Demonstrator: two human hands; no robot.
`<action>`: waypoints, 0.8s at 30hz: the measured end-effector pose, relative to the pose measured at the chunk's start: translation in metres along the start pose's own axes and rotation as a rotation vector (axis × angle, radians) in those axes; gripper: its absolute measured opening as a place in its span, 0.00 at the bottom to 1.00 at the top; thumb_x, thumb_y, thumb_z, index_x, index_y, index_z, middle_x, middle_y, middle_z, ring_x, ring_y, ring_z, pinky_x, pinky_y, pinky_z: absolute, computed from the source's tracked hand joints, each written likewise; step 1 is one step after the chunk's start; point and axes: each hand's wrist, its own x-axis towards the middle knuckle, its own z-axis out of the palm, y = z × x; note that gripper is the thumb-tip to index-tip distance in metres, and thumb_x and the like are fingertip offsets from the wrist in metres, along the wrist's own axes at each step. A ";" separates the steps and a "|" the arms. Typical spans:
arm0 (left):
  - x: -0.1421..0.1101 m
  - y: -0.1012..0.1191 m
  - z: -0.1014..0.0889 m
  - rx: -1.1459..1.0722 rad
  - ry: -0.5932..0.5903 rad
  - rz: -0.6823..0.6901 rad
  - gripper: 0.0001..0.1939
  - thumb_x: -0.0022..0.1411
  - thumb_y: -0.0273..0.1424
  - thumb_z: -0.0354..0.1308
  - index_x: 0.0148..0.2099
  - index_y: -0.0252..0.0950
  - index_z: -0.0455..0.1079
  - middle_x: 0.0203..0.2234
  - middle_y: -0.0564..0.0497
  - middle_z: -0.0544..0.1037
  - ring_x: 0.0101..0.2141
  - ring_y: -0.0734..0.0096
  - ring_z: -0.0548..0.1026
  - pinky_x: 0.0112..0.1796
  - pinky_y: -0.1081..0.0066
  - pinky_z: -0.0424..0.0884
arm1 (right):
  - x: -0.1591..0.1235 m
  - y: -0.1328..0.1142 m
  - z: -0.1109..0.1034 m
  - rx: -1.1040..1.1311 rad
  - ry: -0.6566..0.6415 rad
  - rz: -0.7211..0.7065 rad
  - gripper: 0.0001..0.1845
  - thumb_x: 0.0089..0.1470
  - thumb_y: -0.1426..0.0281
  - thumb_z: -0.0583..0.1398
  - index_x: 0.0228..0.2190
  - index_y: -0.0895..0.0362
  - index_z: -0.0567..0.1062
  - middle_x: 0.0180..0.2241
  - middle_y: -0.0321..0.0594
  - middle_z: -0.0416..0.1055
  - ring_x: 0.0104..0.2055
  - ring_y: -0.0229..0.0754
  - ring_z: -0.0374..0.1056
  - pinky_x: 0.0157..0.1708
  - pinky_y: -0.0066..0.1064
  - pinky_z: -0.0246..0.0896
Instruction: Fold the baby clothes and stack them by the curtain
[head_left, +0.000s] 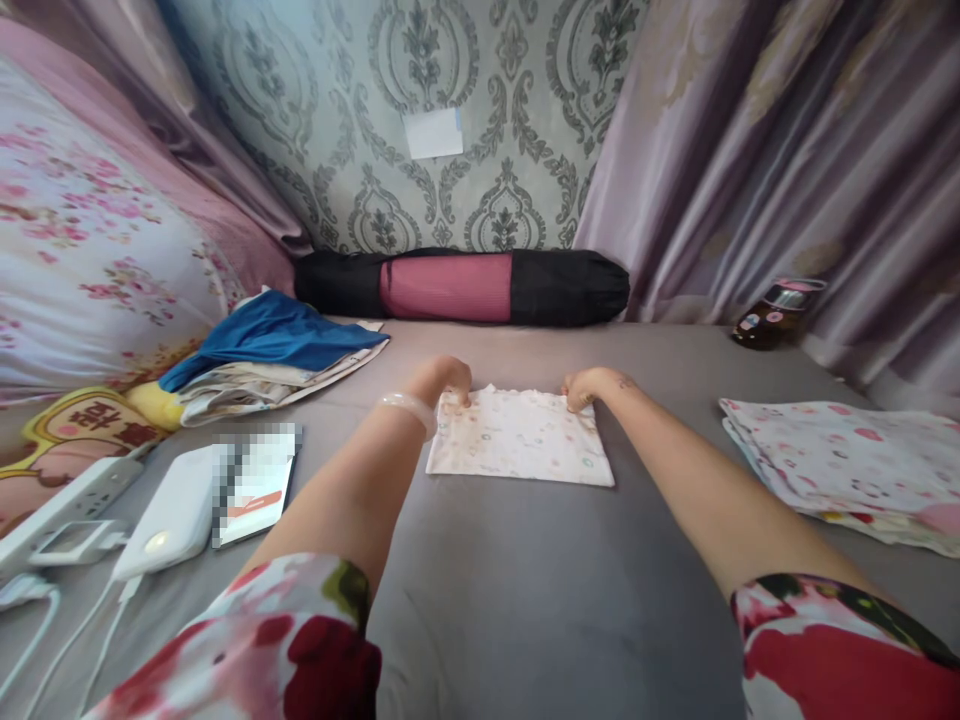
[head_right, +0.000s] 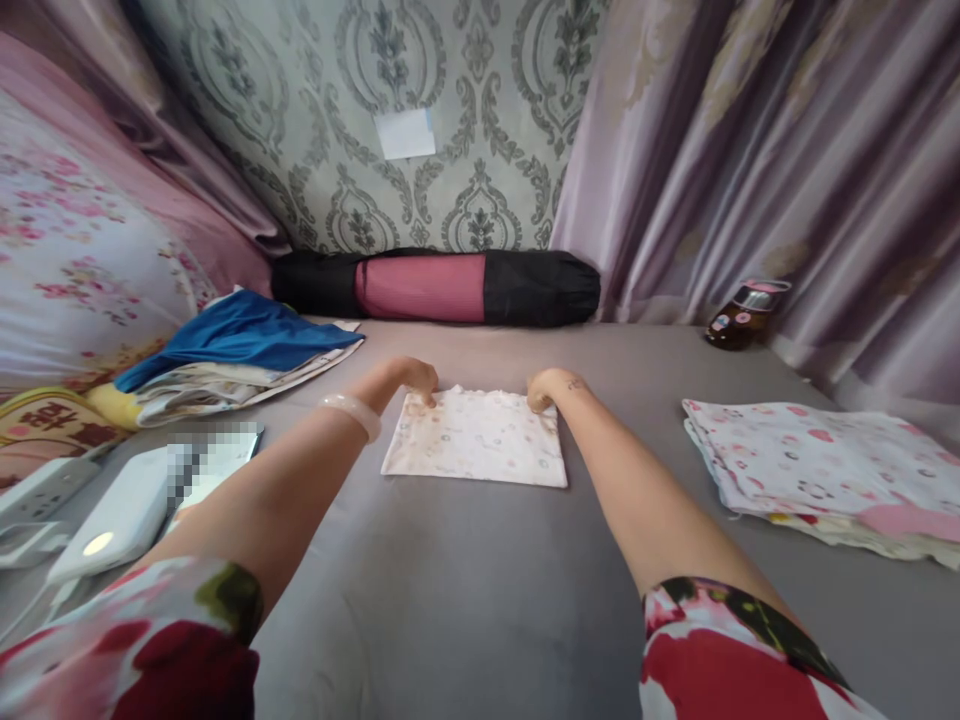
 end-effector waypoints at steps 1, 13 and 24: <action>0.001 0.000 0.000 0.008 -0.013 -0.006 0.24 0.36 0.36 0.70 0.41 0.39 0.79 0.30 0.46 0.82 0.35 0.54 0.77 0.38 0.64 0.72 | 0.000 0.000 0.000 -0.001 -0.006 0.001 0.11 0.39 0.76 0.64 0.30 0.56 0.81 0.33 0.44 0.78 0.40 0.50 0.73 0.40 0.39 0.67; -0.036 0.012 0.019 -0.016 0.159 -0.013 0.22 0.47 0.31 0.63 0.47 0.36 0.74 0.41 0.45 0.80 0.40 0.61 0.76 0.40 0.70 0.70 | -0.029 0.000 0.019 0.149 0.157 0.024 0.20 0.44 0.76 0.62 0.43 0.56 0.78 0.46 0.48 0.74 0.47 0.51 0.70 0.45 0.36 0.65; -0.082 0.020 0.046 -0.111 0.412 -0.062 0.13 0.57 0.27 0.51 0.46 0.37 0.67 0.42 0.47 0.78 0.46 0.60 0.74 0.50 0.56 0.61 | -0.064 0.004 0.050 0.286 0.488 -0.034 0.17 0.57 0.74 0.53 0.48 0.55 0.68 0.46 0.44 0.73 0.46 0.44 0.69 0.41 0.29 0.60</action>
